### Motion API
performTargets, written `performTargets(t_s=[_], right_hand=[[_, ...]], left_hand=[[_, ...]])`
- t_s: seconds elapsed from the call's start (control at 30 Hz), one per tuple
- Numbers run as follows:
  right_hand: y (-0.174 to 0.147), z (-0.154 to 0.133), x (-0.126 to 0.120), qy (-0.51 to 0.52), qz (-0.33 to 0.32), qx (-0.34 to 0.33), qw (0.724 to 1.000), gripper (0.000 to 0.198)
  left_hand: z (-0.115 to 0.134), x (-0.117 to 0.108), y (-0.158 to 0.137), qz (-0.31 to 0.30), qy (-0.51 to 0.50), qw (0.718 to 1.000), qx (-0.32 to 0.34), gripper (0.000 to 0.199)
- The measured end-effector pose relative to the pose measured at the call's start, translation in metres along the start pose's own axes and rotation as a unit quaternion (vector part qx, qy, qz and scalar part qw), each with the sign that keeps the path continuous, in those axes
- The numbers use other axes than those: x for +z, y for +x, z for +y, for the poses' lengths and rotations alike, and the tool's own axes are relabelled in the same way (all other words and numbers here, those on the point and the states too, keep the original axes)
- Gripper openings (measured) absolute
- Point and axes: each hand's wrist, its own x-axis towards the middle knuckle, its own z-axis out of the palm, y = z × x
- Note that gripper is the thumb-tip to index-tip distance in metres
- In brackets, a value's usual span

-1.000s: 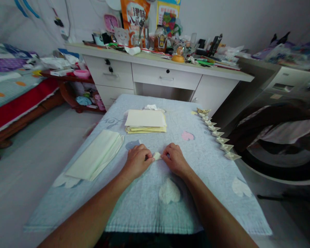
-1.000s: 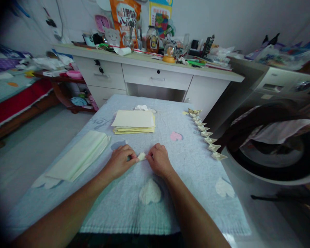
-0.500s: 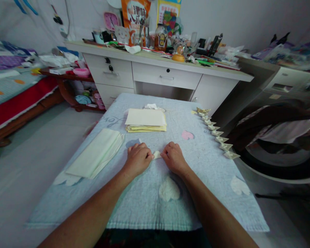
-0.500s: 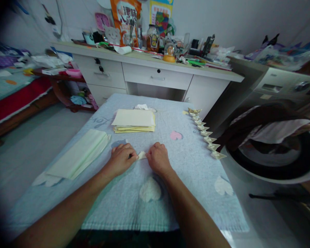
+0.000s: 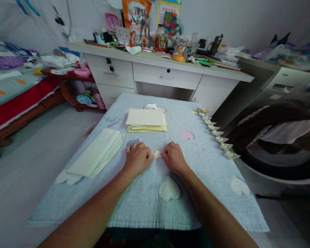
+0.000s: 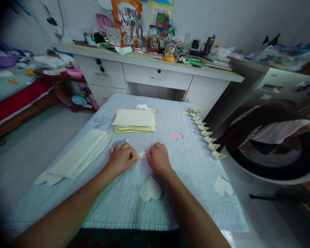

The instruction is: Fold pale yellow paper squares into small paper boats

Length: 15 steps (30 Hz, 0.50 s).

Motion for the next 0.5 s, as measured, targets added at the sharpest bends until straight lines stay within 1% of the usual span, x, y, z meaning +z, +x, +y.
performTargets(t_s=[0.13,0.37,0.5], right_hand=[[-0.0005,-0.0005,0.0005,-0.008,-0.001,0.008,1.0,0.014],[-0.003,-0.0006,0.001,-0.011,0.013,0.011,1.0,0.016],[-0.003,-0.0008,0.0008,-0.011,0.01,0.014,1.0,0.016]], left_hand=[[-0.0012,-0.0005,-0.0001,0.001,-0.003,1.0,-0.013,0.019],[-0.0068,-0.0003,0.0043,-0.049,-0.053,0.997,-0.021,0.015],[-0.0098,-0.0013,0.0067,-0.056,-0.066,0.996,-0.019,0.013]])
